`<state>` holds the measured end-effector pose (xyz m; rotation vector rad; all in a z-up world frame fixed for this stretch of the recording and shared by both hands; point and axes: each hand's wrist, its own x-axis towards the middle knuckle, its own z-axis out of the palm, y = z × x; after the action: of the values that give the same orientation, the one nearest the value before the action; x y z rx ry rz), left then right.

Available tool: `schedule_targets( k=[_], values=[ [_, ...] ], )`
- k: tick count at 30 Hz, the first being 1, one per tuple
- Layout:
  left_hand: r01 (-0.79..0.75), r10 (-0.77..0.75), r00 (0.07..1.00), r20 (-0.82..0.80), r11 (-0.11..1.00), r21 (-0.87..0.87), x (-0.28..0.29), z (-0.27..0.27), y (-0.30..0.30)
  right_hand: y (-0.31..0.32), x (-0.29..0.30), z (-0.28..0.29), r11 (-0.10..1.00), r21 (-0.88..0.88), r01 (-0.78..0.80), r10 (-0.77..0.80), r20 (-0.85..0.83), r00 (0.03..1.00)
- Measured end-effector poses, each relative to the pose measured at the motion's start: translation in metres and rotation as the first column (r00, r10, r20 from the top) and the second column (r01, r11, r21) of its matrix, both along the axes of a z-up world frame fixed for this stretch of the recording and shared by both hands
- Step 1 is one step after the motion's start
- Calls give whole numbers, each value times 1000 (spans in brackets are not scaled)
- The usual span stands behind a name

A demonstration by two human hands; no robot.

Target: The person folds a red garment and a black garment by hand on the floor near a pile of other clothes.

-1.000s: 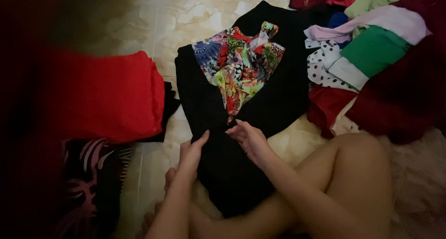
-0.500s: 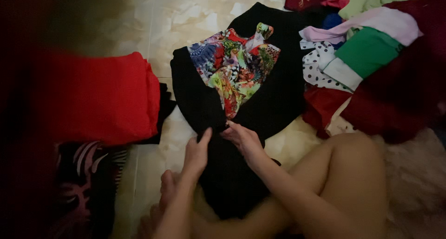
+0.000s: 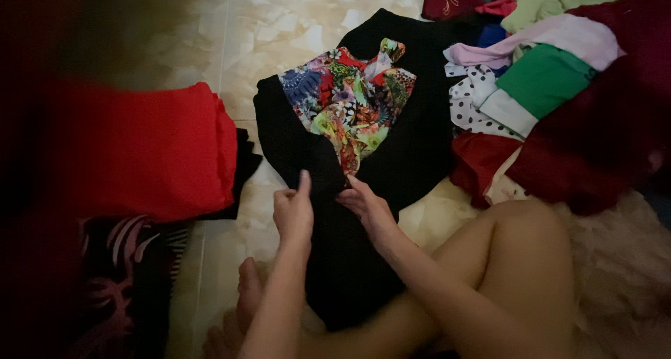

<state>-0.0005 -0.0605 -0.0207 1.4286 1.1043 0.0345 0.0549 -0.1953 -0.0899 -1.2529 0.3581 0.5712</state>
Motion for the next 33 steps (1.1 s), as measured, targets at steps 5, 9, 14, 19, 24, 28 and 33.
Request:
schedule_targets(
  k=[5, 9, 14, 19, 24, 28, 33],
  values=[
    [384, -375, 921, -103, 919, 87, 7, -31, -7, 7, -30, 78, 999, -49, 10, -12, -42, 999],
    [457, -447, 887, -116, 887, 74, 3, -27, -3, 2, -29, 86, 970, -218, -104, 75, -135, 988],
    [629, -628, 766, -139, 776, -39, -6, 28, -4, 15, -47, 133, 970, -221, -104, 75, -138, 988],
    [723, -741, 667, -77, 669, -174, -4, 55, -1, 7, -2, 68, 987, -105, -123, 106, -162, 981],
    [679, -694, 717, -67, 717, -158, 5, 74, -4, -15, 55, 15, 995, -22, 102, -103, -101, 990],
    [505, -509, 860, -38, 860, -71, 16, 29, 18, -30, 73, 32, 990, -49, 131, -135, -87, 987],
    [356, -356, 934, 7, 932, -67, 27, 3, 42, -48, 81, 31, 990, -52, 128, -133, -116, 984]
  ],
)
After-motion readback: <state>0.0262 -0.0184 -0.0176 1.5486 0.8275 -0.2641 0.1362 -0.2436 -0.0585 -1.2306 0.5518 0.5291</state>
